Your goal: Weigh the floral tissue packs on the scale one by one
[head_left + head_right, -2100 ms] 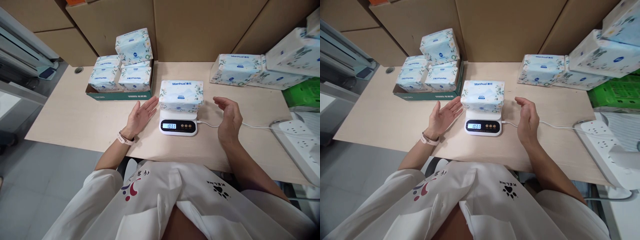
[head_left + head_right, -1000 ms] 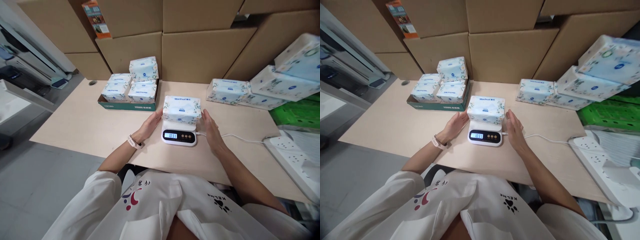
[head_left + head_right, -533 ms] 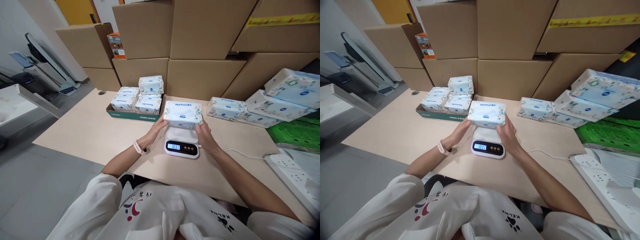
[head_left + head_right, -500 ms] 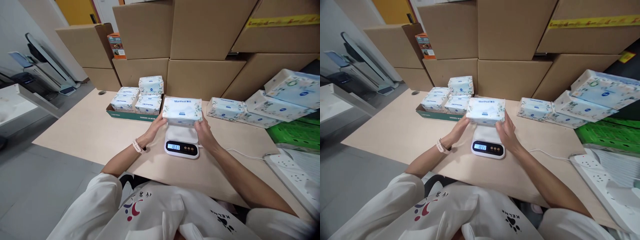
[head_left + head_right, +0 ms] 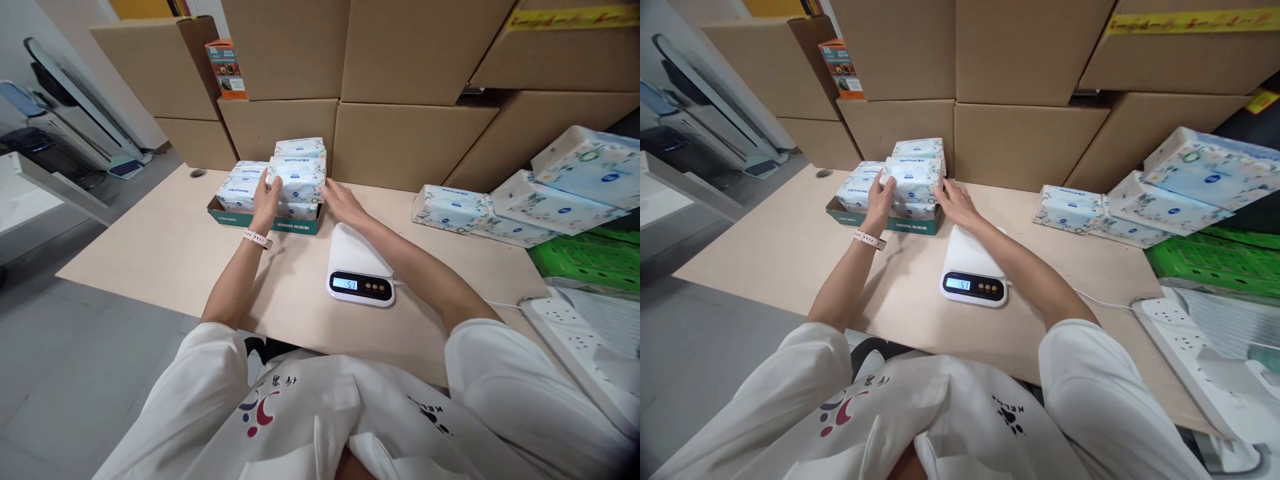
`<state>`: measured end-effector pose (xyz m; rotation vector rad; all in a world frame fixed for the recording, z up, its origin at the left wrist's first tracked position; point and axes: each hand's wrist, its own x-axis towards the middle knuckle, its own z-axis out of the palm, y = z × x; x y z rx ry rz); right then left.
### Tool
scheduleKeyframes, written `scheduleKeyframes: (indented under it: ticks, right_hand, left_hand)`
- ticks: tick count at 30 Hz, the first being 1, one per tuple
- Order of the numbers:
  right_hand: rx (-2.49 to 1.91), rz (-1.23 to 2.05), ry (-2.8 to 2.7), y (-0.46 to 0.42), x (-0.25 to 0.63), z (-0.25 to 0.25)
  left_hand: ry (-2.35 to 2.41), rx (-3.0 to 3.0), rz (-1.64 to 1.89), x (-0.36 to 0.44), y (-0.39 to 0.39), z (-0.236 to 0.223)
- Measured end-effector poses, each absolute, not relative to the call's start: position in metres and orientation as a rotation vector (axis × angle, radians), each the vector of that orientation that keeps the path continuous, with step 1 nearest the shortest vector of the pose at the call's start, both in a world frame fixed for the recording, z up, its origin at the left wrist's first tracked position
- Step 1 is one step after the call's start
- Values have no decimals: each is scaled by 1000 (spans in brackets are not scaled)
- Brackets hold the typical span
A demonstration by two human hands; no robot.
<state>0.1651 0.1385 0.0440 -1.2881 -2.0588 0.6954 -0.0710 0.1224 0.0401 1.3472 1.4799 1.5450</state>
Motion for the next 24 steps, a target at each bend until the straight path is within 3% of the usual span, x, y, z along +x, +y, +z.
scheduleKeyframes:
  ticks: [5,7,11,18,24]
  right_hand:
    - [-1753,79,-1807,145,273,46]
    - [-1902,10,-1660,143,321,44]
    - [-2076,123,-1561,133,373,26]
    - [-1915,298,-1692,116,355,4]
    - [-1994,121,-1179,101,388,14]
  left_hand:
    - [1445,1541,1776,-60,100,53]
    - [1356,1623,1871,-45,92,62]
    - [1247,1652,1747,-8,82,73]
    - [1145,1667,1368,50,92,66]
    - [935,1545,1117,106,109,66]
